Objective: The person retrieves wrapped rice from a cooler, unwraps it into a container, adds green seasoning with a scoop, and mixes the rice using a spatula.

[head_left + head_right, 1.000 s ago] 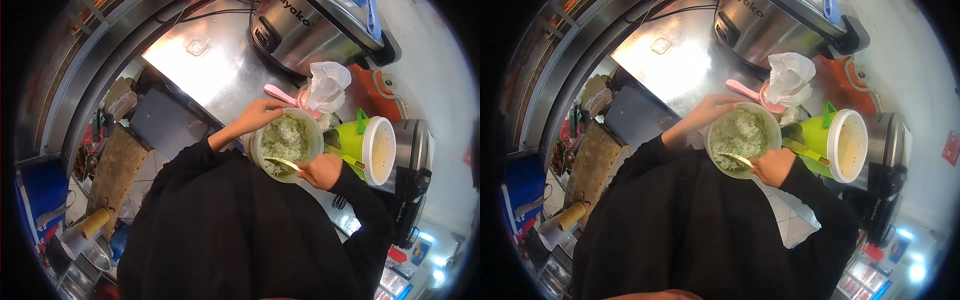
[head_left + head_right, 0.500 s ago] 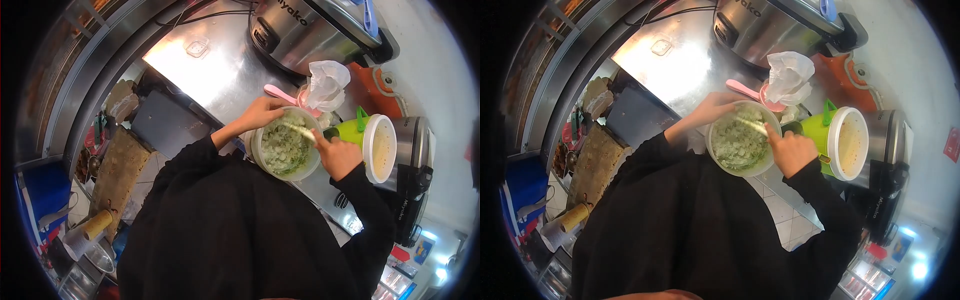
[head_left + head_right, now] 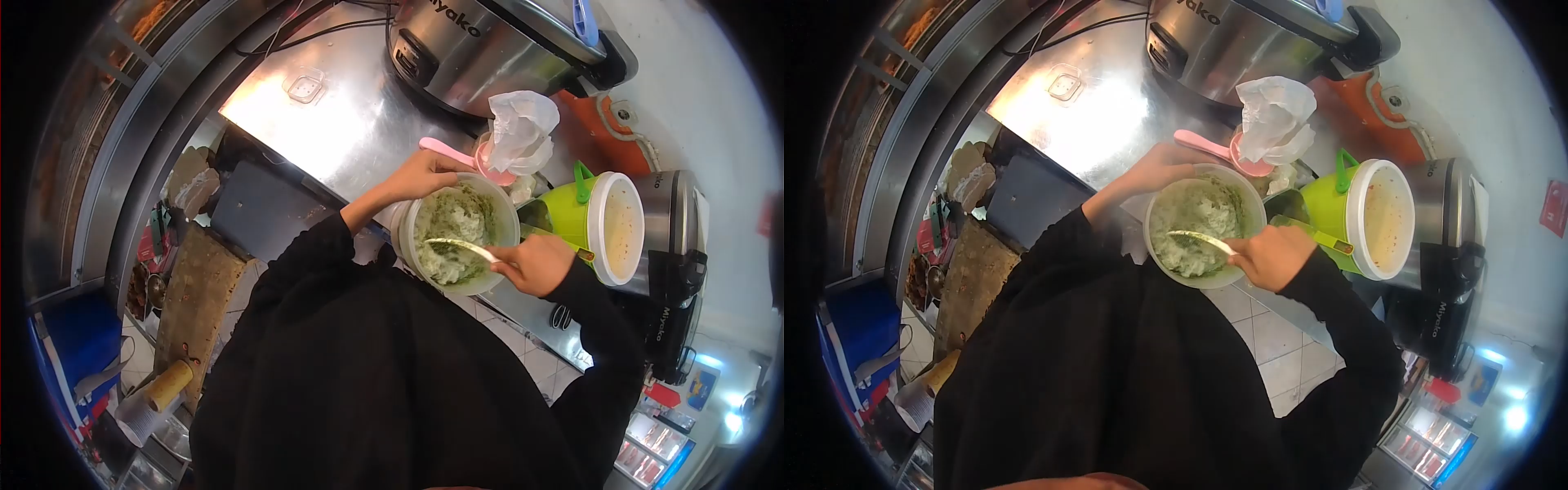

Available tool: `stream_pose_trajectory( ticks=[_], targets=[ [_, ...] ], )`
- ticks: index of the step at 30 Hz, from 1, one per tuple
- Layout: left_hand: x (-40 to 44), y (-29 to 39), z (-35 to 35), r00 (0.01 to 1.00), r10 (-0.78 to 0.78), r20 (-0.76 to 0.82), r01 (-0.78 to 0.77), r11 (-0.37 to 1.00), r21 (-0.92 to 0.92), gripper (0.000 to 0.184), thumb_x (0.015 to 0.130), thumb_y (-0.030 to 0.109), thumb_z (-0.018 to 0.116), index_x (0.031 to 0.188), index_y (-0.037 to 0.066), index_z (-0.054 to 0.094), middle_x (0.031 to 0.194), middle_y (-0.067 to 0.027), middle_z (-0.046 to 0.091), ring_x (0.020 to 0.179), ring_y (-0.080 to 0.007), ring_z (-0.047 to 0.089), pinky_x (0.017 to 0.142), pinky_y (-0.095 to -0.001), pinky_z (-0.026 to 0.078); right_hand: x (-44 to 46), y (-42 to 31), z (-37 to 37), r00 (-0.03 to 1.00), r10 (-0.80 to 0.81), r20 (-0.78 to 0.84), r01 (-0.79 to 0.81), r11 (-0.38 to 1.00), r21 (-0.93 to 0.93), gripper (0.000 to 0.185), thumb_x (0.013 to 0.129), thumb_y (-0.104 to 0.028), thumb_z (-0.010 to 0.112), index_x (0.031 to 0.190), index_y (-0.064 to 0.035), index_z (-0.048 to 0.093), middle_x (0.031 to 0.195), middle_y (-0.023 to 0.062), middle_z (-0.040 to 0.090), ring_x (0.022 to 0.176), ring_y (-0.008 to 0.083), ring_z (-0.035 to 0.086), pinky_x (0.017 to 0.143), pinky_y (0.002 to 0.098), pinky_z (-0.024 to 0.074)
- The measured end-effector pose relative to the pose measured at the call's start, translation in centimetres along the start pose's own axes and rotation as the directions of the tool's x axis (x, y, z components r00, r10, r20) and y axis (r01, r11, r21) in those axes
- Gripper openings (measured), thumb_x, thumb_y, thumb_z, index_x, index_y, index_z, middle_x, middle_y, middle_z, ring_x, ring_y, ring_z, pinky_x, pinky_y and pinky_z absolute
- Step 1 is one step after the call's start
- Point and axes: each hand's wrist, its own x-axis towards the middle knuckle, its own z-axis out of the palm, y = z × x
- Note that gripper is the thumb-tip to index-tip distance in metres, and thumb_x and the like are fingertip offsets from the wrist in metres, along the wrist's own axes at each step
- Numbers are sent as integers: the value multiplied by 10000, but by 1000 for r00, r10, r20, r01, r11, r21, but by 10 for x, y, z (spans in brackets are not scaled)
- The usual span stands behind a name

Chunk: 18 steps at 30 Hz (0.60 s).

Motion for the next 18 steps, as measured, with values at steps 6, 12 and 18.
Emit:
stream_pose_trajectory(
  ticks=[6,12,18],
  targets=[
    [25,2,-7,954,22,300,-18,1000,-16,303,666,91,414,924,26,559,887,-85,556,804,-127,496,741,-246,377,37,0,11,982,48,-182,-107,938,-329,287,696,-121,437,976,-76,482,539,43,526,487,182,543,410,297,408],
    [41,-19,1,887,-8,462,47,996,-73,280,634,122,473,855,-17,573,705,-22,553,617,-74,466,588,-198,378,77,-7,35,945,-307,-112,240,885,-399,244,745,-141,412,957,-51,493,474,56,499,419,201,515,375,304,386],
    [35,-9,12,776,39,630,91,981,-172,305,624,117,477,870,-40,563,725,-25,551,602,-77,447,548,-206,367,70,-11,41,837,-534,-124,449,797,-403,148,693,-107,433,775,-19,519,445,51,482,403,203,509,350,320,372]
  ],
)
